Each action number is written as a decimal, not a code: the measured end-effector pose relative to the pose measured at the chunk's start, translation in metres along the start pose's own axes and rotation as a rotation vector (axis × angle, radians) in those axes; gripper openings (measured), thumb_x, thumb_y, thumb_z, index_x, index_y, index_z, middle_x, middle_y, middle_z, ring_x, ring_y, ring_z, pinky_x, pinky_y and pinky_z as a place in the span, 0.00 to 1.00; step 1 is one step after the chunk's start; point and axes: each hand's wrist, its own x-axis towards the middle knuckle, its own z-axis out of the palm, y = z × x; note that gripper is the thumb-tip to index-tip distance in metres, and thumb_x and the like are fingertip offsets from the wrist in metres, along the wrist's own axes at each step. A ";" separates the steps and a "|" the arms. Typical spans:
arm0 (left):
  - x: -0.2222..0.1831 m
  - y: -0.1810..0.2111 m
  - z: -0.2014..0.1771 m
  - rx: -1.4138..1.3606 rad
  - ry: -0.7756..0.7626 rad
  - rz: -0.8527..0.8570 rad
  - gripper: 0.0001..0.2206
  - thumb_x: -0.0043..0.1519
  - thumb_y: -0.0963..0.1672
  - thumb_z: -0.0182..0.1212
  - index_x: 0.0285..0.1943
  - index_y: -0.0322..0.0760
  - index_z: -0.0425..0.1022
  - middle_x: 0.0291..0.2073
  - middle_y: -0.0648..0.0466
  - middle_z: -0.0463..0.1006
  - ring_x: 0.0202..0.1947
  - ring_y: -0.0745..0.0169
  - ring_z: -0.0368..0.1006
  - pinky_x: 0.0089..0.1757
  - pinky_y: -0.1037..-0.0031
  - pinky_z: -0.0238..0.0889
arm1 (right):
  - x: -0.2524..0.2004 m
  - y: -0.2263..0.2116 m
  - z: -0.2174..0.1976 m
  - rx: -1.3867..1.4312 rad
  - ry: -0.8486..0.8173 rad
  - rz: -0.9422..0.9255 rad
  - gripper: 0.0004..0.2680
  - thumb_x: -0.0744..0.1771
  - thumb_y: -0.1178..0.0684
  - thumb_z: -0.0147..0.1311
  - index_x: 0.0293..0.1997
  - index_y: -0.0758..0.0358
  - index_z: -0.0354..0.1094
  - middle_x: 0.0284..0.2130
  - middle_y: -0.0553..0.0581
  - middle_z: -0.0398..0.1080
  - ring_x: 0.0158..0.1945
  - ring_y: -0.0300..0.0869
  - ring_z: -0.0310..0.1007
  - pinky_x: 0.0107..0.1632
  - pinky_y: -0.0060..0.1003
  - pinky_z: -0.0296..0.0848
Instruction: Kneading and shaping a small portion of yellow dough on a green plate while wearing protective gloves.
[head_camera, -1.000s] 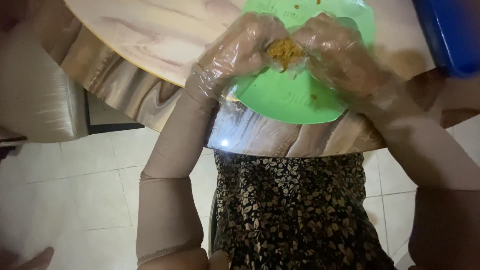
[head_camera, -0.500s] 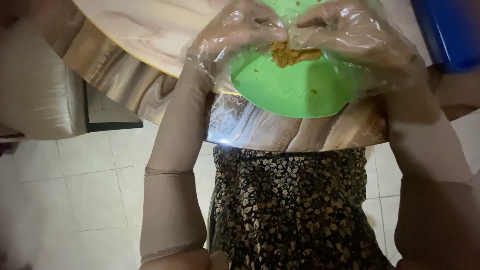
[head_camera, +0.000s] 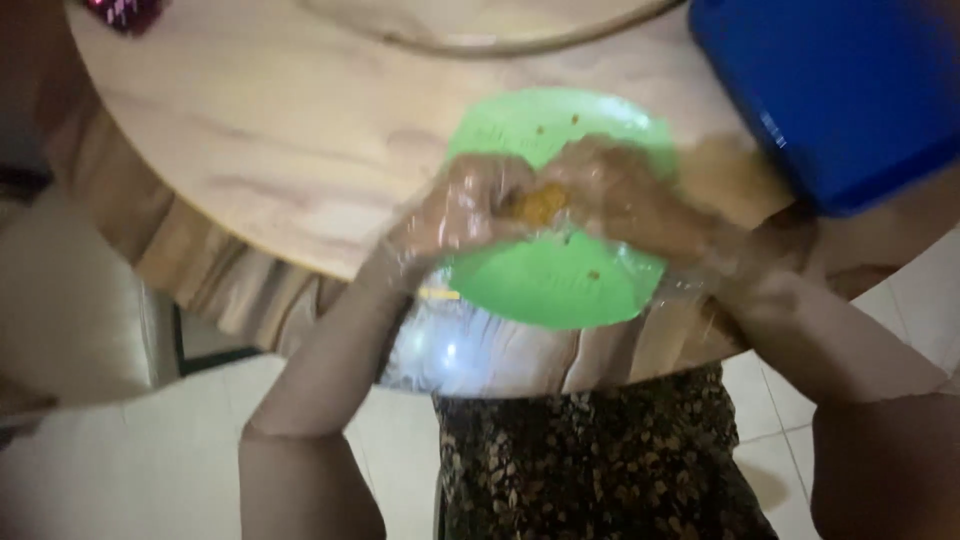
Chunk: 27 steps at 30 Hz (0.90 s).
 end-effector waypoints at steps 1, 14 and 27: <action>0.000 -0.011 0.002 0.063 0.011 0.088 0.14 0.44 0.49 0.80 0.32 0.44 0.80 0.24 0.58 0.77 0.23 0.63 0.74 0.30 0.73 0.69 | -0.005 0.005 0.009 0.121 0.031 -0.015 0.19 0.62 0.39 0.59 0.57 0.48 0.71 0.40 0.53 0.70 0.43 0.46 0.70 0.48 0.44 0.71; -0.007 0.017 0.009 -0.044 0.246 -0.095 0.06 0.50 0.41 0.71 0.33 0.37 0.79 0.20 0.54 0.73 0.19 0.64 0.71 0.22 0.74 0.63 | 0.011 -0.036 -0.041 0.012 0.112 -0.087 0.22 0.68 0.49 0.56 0.69 0.68 0.61 0.52 0.70 0.65 0.53 0.59 0.64 0.56 0.53 0.69; 0.002 0.033 -0.023 -0.025 -0.055 0.193 0.16 0.53 0.35 0.70 0.47 0.22 0.72 0.35 0.39 0.75 0.29 0.48 0.77 0.29 0.66 0.72 | 0.030 -0.066 -0.033 -0.404 0.002 0.039 0.23 0.64 0.29 0.63 0.48 0.61 0.71 0.33 0.58 0.65 0.39 0.50 0.68 0.34 0.40 0.78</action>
